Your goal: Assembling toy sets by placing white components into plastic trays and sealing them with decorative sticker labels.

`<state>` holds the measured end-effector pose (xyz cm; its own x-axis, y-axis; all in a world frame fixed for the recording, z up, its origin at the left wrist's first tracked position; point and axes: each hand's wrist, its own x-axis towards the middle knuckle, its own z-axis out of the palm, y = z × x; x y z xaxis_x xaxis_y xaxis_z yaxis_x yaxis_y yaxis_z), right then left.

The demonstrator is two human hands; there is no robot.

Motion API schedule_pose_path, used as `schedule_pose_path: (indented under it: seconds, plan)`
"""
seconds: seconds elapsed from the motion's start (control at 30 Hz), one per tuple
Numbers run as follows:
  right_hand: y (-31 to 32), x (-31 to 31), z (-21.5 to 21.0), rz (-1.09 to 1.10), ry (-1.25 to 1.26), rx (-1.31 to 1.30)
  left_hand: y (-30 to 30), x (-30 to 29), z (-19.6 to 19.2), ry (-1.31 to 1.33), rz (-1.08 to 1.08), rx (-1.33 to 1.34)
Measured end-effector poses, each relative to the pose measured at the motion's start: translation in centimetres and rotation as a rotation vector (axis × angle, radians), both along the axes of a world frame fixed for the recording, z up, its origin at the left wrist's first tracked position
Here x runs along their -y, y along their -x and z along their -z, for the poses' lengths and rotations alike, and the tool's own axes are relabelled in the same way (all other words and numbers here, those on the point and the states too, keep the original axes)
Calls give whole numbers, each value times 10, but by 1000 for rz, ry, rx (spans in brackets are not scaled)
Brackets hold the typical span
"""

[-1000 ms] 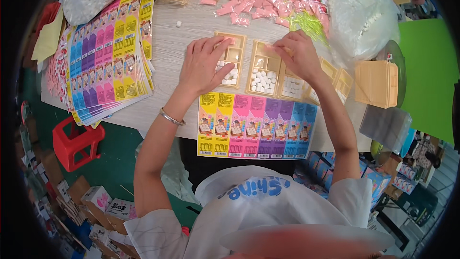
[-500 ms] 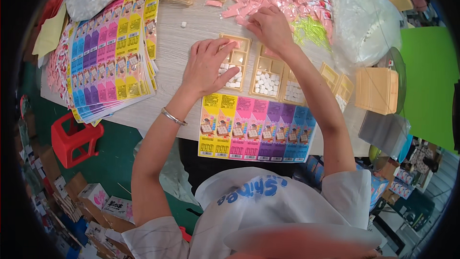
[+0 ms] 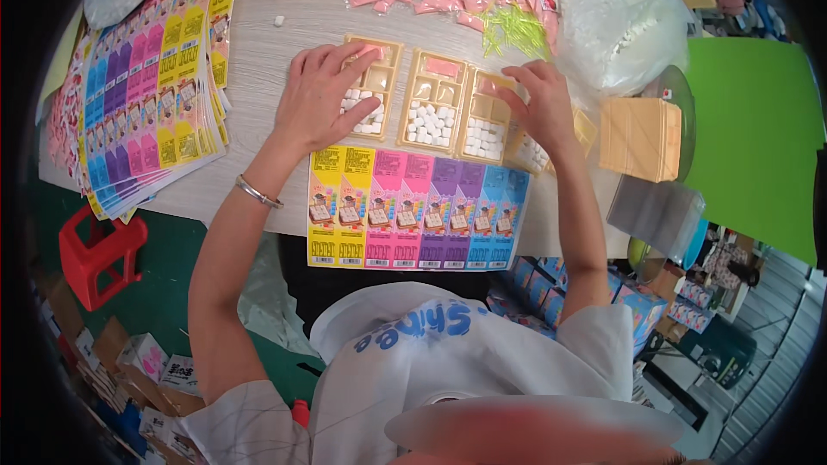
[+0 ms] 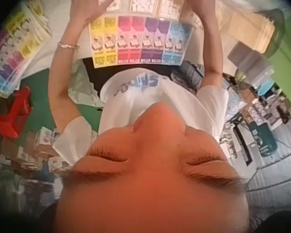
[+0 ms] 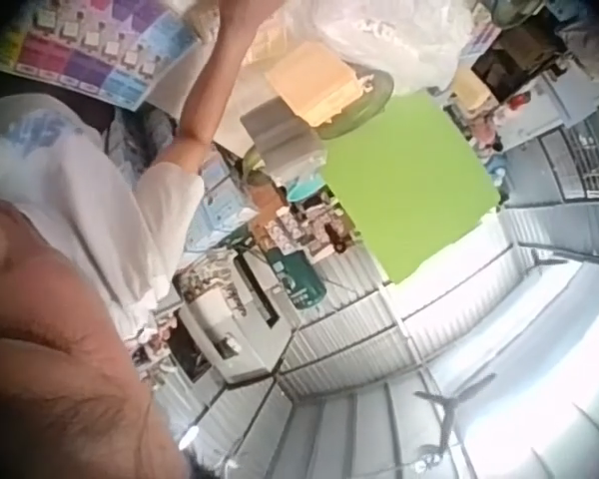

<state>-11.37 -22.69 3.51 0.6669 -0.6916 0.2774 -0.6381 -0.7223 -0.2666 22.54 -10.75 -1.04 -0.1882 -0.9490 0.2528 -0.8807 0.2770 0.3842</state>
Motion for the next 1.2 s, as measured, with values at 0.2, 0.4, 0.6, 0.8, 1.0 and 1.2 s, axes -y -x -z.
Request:
schedule_pose_path:
  seconds: [0.2,0.4,0.6,0.8,1.0,1.2]
  plan:
    - [-30,41,1,48,-67,200,5,1,-3,-3,11,-43]
    - [-94,116,44,-121,99,36,7,5,-3,-18,20,-32]
    - [-101,112,56,-54,238,51,4,3,0,14,-10,6]
    - [-100,90,41,-87,116,81,5,5,7,39,-2,11]
    - [-75,93,27,-146,14,279,6,9,12,44,22,14]
    - [66,30,-47,335,-366,324,11,14,11,49,63,14]
